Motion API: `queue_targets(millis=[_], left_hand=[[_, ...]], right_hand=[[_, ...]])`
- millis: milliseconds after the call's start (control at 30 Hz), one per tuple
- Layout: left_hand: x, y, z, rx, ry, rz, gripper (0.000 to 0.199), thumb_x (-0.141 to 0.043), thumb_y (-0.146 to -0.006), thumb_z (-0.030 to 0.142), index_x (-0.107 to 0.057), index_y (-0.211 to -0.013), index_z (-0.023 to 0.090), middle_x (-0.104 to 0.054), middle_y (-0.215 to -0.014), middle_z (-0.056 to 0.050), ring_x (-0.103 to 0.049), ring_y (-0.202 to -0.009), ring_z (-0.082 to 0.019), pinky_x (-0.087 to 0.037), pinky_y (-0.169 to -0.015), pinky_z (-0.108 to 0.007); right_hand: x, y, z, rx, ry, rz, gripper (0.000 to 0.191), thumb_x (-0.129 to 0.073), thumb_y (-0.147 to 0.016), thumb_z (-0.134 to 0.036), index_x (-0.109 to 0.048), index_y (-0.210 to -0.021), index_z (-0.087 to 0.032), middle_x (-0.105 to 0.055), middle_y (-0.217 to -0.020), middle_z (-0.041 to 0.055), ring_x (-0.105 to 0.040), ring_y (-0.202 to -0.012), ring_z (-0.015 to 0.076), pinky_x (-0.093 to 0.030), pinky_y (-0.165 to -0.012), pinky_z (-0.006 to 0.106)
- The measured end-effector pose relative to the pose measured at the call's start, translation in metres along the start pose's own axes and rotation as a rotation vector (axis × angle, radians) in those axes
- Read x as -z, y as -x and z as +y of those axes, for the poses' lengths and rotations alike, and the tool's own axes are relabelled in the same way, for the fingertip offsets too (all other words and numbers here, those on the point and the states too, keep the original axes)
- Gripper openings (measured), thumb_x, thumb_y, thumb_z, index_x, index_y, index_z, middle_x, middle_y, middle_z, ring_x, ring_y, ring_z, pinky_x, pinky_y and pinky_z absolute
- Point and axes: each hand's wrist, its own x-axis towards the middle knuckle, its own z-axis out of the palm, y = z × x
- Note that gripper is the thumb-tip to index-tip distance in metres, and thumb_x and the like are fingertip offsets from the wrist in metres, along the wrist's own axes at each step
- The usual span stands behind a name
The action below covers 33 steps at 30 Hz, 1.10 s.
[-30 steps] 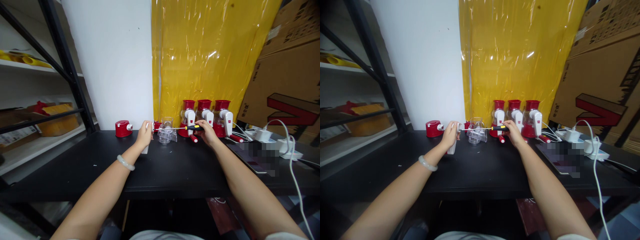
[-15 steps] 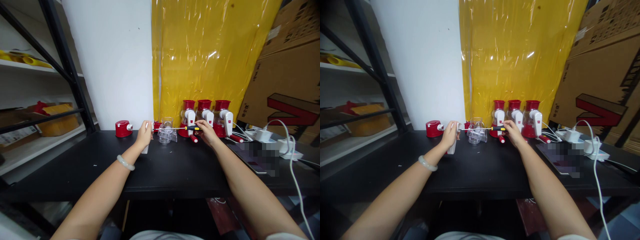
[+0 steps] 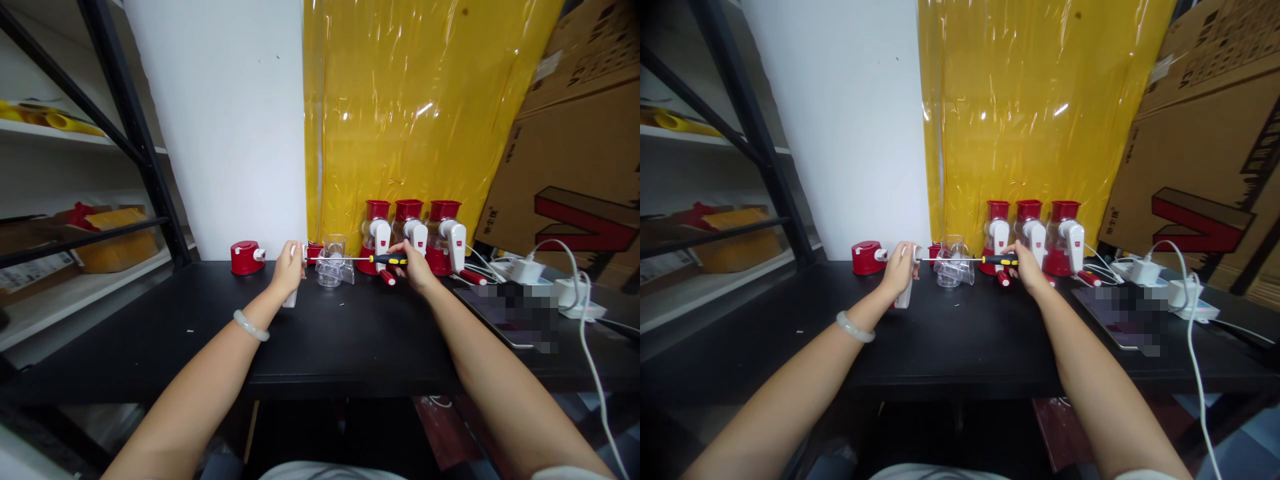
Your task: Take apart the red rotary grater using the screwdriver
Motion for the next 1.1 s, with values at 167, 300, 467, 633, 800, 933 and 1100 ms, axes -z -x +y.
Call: queue_targets(millis=[167, 300, 467, 633, 800, 933, 1100], left_hand=[[0.0, -0.001, 0.001, 0.008, -0.011, 0.005, 0.031, -0.039, -0.093, 0.05, -0.052, -0.094, 0.022, -0.05, -0.057, 0.005, -0.049, -0.043, -0.011, -0.045, -0.042, -0.021], [0.0, -0.001, 0.0, 0.009, 0.001, 0.01, 0.031, -0.039, -0.093, 0.05, -0.051, -0.094, 0.021, -0.05, -0.058, 0.005, -0.048, -0.043, -0.01, -0.044, -0.041, -0.021], [0.0, -0.001, -0.001, -0.003, -0.009, 0.01, 0.031, -0.038, -0.094, 0.049, -0.051, -0.094, 0.021, -0.05, -0.058, 0.005, -0.049, -0.043, -0.01, -0.045, -0.041, -0.021], [0.0, 0.0, 0.001, 0.01, -0.005, 0.014, 0.031, -0.039, -0.093, 0.051, -0.051, -0.094, 0.022, -0.05, -0.057, 0.005, -0.049, -0.043, -0.01, -0.044, -0.041, -0.02], [0.0, 0.0, 0.003, 0.016, 0.015, 0.013, 0.03, -0.041, -0.093, 0.05, -0.051, -0.093, 0.022, -0.049, -0.057, 0.005, -0.048, -0.043, -0.01, -0.044, -0.042, -0.02], [0.0, 0.0, 0.002, 0.004, 0.004, 0.008, 0.03, -0.04, -0.093, 0.05, -0.051, -0.093, 0.022, -0.049, -0.057, 0.005, -0.048, -0.043, -0.01, -0.044, -0.041, -0.02], [-0.001, 0.002, 0.0, -0.007, -0.012, -0.011, 0.029, -0.04, -0.093, 0.048, -0.052, -0.094, 0.022, -0.049, -0.056, 0.005, -0.049, -0.043, -0.011, -0.044, -0.042, -0.02]], right_hand=[[-0.003, 0.004, -0.004, 0.034, -0.094, -0.026, 0.034, -0.071, -0.072, -0.053, -0.06, -0.084, -0.023, -0.053, -0.064, -0.0042, -0.044, -0.045, 0.0076, -0.032, -0.039, 0.021], [-0.005, 0.005, -0.006, 0.024, -0.214, -0.057, 0.033, -0.076, -0.068, -0.046, -0.06, -0.086, -0.023, -0.054, -0.074, -0.0041, -0.049, -0.057, 0.0082, -0.039, -0.047, 0.021], [-0.003, 0.008, -0.009, 0.029, -0.311, -0.125, 0.033, -0.078, -0.067, -0.039, -0.061, -0.091, -0.025, -0.056, -0.077, -0.003, -0.053, -0.064, 0.011, -0.044, -0.054, 0.024], [-0.001, 0.011, -0.014, 0.005, -0.344, -0.151, 0.037, -0.079, -0.065, -0.036, -0.062, -0.096, -0.027, -0.057, -0.076, -0.003, -0.055, -0.064, 0.0121, -0.046, -0.056, 0.026], [0.0, 0.012, -0.015, -0.014, -0.303, -0.144, 0.043, -0.079, -0.065, -0.038, -0.064, -0.103, -0.027, -0.061, -0.078, -0.0015, -0.056, -0.063, 0.0125, -0.047, -0.056, 0.027], [-0.001, 0.011, -0.015, -0.027, -0.337, -0.152, 0.044, -0.08, -0.064, -0.034, -0.063, -0.103, -0.028, -0.063, -0.079, -0.0018, -0.059, -0.067, 0.0137, -0.048, -0.06, 0.029], [-0.004, 0.009, -0.016, -0.042, -0.356, -0.104, 0.034, -0.073, -0.07, -0.045, -0.059, -0.096, -0.028, -0.062, -0.082, -0.002, -0.06, -0.066, 0.0146, -0.047, -0.058, 0.028]])
